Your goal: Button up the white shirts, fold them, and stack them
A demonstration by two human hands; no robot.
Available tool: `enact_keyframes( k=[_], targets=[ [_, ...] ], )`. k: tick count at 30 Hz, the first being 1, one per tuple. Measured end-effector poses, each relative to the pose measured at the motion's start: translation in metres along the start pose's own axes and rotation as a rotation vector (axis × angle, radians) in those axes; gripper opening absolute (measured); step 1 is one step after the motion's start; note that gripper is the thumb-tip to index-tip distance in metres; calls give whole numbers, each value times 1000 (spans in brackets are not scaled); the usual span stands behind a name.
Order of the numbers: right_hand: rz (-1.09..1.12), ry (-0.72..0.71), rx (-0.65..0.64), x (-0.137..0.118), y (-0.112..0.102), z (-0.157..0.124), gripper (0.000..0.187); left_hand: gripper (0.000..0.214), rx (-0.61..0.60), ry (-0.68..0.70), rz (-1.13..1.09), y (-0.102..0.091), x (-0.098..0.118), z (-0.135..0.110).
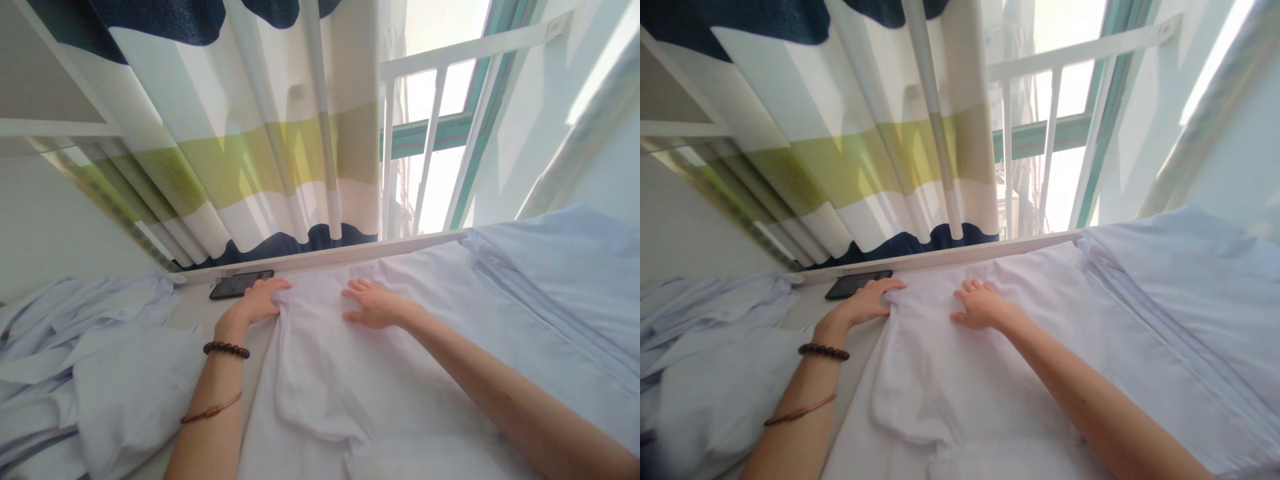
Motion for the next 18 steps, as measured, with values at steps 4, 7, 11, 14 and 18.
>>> enact_keyframes(
  k=[4,7,11,14,18],
  targets=[
    [16,-53,-40,-38,-5,-10,54,47,92,27,-68,-1,-1,0],
    [-53,-123,151,-71,10,1,43,41,168,23,-108,-2,-4,4],
    [45,-142,264,-93,47,18,59,33,222,-8,-91,-7,-4,6],
    [76,-158,320,-95,64,17,70,33,265,25,-92,-10,0,6],
    [60,-199,330,-95,67,8,66,28,296,-58,-8,-5,0,8]
  ],
)
Point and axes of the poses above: each hand's wrist, its own z-axis towards the middle knuckle, its own y-axis out of the palm, x = y × z, the point moved 4 cm from there along z, towards the middle knuckle, and after that the axes turned 15 degrees about z, right-handed, at the moved point
